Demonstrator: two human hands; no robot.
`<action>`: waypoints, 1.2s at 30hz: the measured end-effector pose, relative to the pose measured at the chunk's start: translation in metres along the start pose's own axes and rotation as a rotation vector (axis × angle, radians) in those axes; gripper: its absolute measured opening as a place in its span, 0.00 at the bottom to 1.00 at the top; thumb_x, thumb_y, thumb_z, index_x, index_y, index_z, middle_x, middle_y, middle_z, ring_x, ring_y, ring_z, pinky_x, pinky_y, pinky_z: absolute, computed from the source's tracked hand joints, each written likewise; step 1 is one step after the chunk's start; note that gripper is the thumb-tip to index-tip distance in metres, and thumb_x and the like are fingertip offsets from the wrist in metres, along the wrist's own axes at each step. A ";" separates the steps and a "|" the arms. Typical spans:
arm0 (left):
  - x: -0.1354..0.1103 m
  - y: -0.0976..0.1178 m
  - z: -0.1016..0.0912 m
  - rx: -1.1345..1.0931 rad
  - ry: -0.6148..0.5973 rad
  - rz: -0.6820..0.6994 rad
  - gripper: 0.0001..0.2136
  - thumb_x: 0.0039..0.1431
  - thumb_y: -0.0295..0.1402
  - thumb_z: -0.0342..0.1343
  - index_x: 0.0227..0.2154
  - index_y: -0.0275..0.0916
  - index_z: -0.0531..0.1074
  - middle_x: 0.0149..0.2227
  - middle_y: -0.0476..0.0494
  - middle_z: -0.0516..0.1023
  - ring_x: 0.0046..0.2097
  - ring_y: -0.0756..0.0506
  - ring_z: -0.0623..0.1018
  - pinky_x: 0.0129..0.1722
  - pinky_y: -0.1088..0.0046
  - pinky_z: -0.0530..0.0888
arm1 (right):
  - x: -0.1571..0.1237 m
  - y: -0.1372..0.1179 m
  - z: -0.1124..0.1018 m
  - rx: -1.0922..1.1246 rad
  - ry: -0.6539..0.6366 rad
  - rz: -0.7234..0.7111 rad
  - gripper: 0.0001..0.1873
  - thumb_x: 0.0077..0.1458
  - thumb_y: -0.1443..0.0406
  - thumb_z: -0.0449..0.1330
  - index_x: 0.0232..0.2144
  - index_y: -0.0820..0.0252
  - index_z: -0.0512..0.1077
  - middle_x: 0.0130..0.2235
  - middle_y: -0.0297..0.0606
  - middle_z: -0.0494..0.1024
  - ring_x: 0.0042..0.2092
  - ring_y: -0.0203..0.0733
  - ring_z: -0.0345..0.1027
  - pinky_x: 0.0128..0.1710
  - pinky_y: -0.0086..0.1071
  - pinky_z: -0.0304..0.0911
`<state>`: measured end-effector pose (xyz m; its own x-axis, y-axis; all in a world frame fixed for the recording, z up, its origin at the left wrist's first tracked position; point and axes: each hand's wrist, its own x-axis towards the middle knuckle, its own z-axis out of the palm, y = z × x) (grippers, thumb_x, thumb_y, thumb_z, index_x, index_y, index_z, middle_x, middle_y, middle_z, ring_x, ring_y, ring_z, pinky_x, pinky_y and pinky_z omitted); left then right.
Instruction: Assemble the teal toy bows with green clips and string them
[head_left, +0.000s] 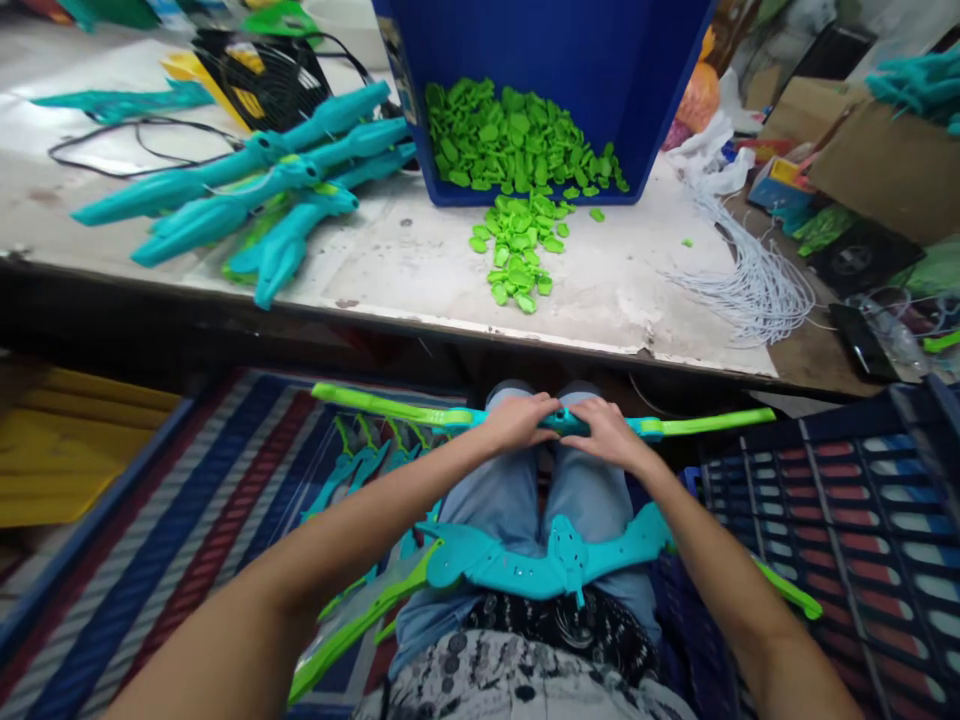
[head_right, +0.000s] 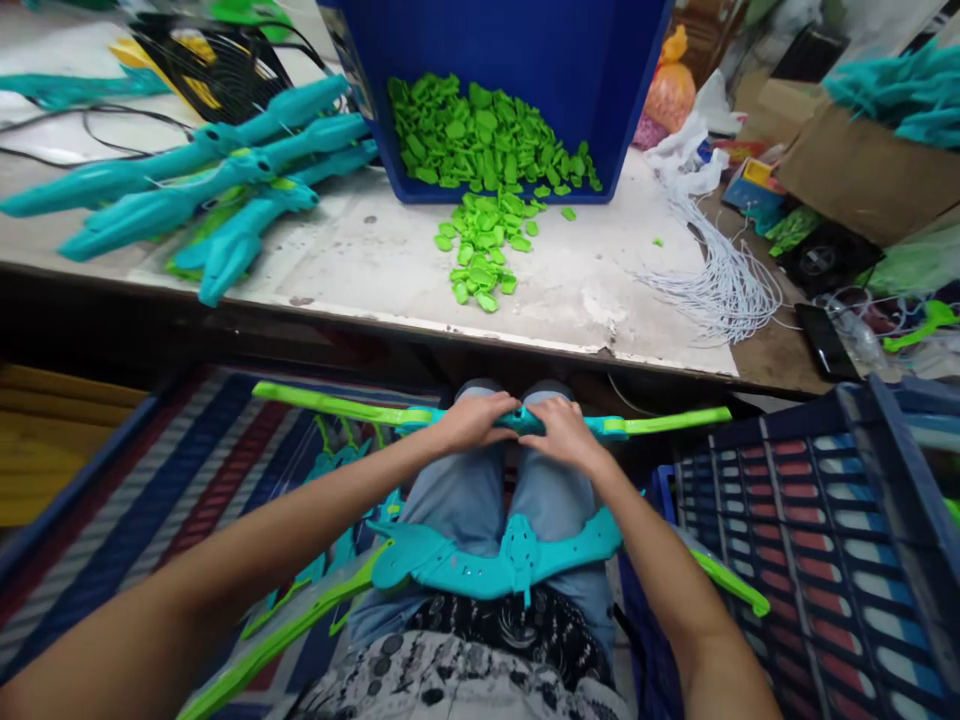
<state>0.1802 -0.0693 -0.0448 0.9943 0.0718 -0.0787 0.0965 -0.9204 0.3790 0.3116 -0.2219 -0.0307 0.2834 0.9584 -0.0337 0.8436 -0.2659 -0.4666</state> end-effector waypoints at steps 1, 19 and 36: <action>-0.007 0.004 0.007 0.069 0.047 0.010 0.15 0.61 0.37 0.52 0.49 0.41 0.69 0.44 0.40 0.75 0.41 0.42 0.76 0.38 0.70 0.69 | 0.009 0.001 -0.013 0.074 -0.007 -0.039 0.15 0.55 0.62 0.59 0.45 0.58 0.74 0.42 0.42 0.78 0.45 0.48 0.70 0.45 0.39 0.62; 0.001 0.011 -0.007 -0.321 -0.234 -0.338 0.44 0.51 0.42 0.61 0.66 0.29 0.45 0.59 0.27 0.66 0.59 0.34 0.69 0.52 0.66 0.67 | 0.116 -0.011 -0.046 -0.188 0.406 0.073 0.15 0.60 0.62 0.52 0.43 0.60 0.75 0.34 0.42 0.76 0.39 0.49 0.67 0.42 0.40 0.61; 0.015 -0.024 0.000 -0.688 -0.185 -0.318 0.34 0.53 0.35 0.55 0.63 0.34 0.55 0.62 0.38 0.64 0.60 0.41 0.68 0.56 0.72 0.65 | 0.062 0.014 -0.050 -0.060 0.194 -0.369 0.08 0.57 0.62 0.59 0.38 0.58 0.73 0.46 0.43 0.78 0.48 0.49 0.66 0.47 0.43 0.60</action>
<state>0.1930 -0.0462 -0.0555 0.8963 0.1709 -0.4092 0.4421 -0.4164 0.7945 0.3636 -0.1716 0.0054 0.0333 0.9547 0.2958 0.9279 0.0805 -0.3640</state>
